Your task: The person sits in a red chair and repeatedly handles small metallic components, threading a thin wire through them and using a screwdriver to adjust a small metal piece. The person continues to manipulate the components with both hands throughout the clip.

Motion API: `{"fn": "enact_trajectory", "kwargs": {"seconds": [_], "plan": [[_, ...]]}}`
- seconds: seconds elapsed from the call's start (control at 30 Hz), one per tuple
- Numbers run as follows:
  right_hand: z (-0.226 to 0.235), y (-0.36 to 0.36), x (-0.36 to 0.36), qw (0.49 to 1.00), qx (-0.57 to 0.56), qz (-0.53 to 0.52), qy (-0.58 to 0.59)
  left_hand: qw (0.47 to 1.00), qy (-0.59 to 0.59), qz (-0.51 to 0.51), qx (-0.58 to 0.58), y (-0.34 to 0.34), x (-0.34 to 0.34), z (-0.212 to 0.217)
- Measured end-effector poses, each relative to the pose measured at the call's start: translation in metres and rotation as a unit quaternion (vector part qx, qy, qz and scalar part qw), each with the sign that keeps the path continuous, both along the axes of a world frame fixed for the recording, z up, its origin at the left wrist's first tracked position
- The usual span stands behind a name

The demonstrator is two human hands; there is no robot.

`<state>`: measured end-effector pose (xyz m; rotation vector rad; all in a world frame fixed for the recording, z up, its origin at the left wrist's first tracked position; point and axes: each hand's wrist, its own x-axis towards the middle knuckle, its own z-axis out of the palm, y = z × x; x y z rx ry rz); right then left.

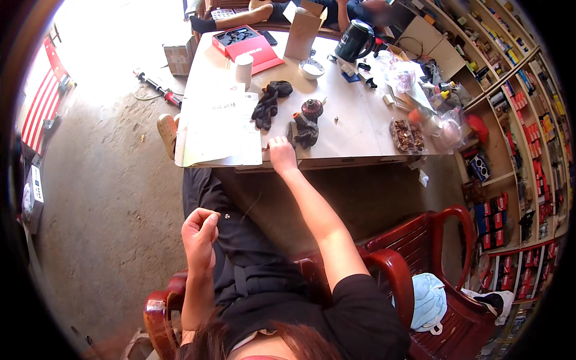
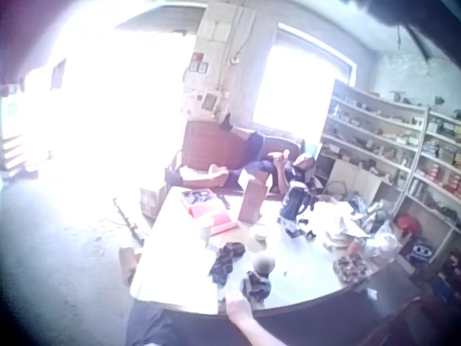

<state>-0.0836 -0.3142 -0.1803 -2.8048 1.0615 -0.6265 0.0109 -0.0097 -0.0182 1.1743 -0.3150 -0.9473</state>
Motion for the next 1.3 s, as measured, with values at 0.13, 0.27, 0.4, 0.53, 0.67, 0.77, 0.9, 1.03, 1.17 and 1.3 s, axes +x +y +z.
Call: {"fn": "enact_trajectory", "kwargs": {"seconds": [0.13, 0.27, 0.4, 0.53, 0.67, 0.77, 0.9, 1.03, 1.17, 1.3], "plan": [[-0.004, 0.002, 0.001, 0.991, -0.078, -0.042, 0.101, 1.0, -0.006, 0.0, 0.013, -0.004, -0.002, 0.001], [-0.005, 0.012, -0.006, 0.991, -0.074, -0.046, 0.099, 1.0, -0.003, 0.0, 0.009, 0.0, -0.005, 0.007], [0.033, 0.058, 0.001, 0.994, 0.054, -0.017, -0.097, 1.0, 0.016, 0.014, -0.002, 0.009, -0.003, 0.001], [0.043, 0.061, 0.001, 0.964, 0.194, -0.027, -0.178, 0.999, 0.041, 0.003, -0.009, 0.003, -0.003, -0.004], [0.069, 0.074, -0.002, 0.746, 0.561, -0.01, -0.36, 0.998, 0.053, 0.007, -0.015, 0.003, -0.003, -0.006], [0.09, 0.103, -0.007, 0.652, 0.649, 0.014, -0.392, 0.999, 0.035, 0.014, -0.015, -0.002, -0.002, -0.009], [0.111, 0.141, -0.012, 0.531, 0.739, 0.059, -0.411, 1.0, 0.027, 0.009, 0.002, -0.007, -0.006, -0.013], [0.129, 0.165, -0.016, 0.533, 0.747, 0.086, -0.387, 1.0, 0.002, 0.008, 0.019, -0.007, -0.006, -0.018], [0.139, 0.174, -0.016, 0.646, 0.665, 0.108, -0.359, 1.0, -0.006, 0.008, 0.022, -0.007, -0.005, -0.021], [0.151, 0.183, -0.013, 0.704, 0.611, 0.106, -0.345, 1.0, 0.019, 0.019, 0.002, -0.009, -0.008, -0.028]]}}
